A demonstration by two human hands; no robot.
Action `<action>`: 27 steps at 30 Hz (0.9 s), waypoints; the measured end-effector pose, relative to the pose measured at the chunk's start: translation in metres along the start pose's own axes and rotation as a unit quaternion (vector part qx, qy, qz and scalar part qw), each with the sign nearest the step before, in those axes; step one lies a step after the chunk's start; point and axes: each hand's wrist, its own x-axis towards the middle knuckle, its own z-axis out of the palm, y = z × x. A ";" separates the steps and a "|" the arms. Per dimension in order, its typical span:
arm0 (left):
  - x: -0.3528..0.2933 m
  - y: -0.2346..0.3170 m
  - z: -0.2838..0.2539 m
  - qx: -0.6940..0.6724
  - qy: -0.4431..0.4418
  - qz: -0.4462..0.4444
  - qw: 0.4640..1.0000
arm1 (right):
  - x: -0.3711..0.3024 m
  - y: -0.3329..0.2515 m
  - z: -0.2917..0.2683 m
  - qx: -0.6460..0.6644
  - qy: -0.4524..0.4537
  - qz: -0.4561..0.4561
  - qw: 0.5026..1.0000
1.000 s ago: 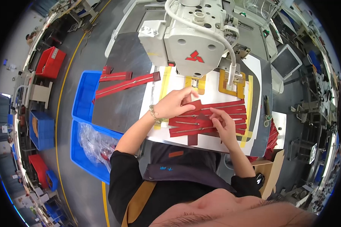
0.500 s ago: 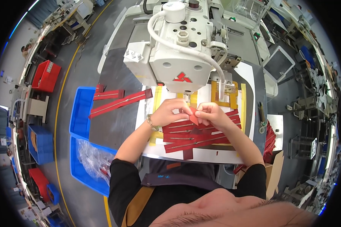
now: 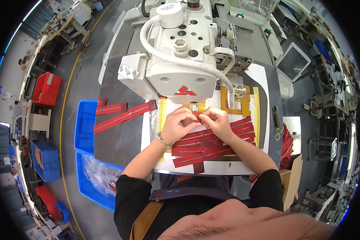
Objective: Sewing small leather reinforcement pieces onto zippers using an industrial sewing machine.
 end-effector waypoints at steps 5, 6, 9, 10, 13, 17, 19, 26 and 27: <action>-0.004 -0.013 -0.003 -0.018 0.018 -0.016 1.000 | -0.001 0.002 0.002 0.026 -0.004 0.015 1.000; -0.003 -0.018 -0.002 -0.043 0.023 -0.024 0.999 | -0.002 0.005 0.002 0.032 -0.005 0.022 0.999; -0.004 -0.025 -0.006 -0.052 0.008 -0.040 0.998 | -0.003 0.005 0.003 0.040 -0.006 0.035 0.999; -0.005 -0.025 -0.008 -0.035 -0.013 -0.048 0.998 | -0.004 0.005 0.004 0.043 -0.005 0.039 0.998; -0.004 -0.025 -0.004 -0.136 0.009 -0.116 0.984 | -0.003 0.007 0.003 0.050 -0.012 0.030 0.998; -0.001 -0.022 -0.002 -0.204 0.013 -0.162 0.965 | 0.000 0.013 -0.001 0.062 -0.021 0.030 0.997; -0.002 -0.026 -0.002 -0.202 0.034 -0.136 0.969 | 0.001 0.011 0.000 0.057 -0.029 0.027 0.998; -0.002 -0.026 -0.002 -0.189 0.056 -0.126 0.972 | 0.001 0.007 0.003 0.121 -0.058 0.016 0.991; -0.002 -0.025 -0.001 -0.196 0.063 -0.124 0.971 | 0.001 0.007 0.002 0.122 -0.058 0.026 0.990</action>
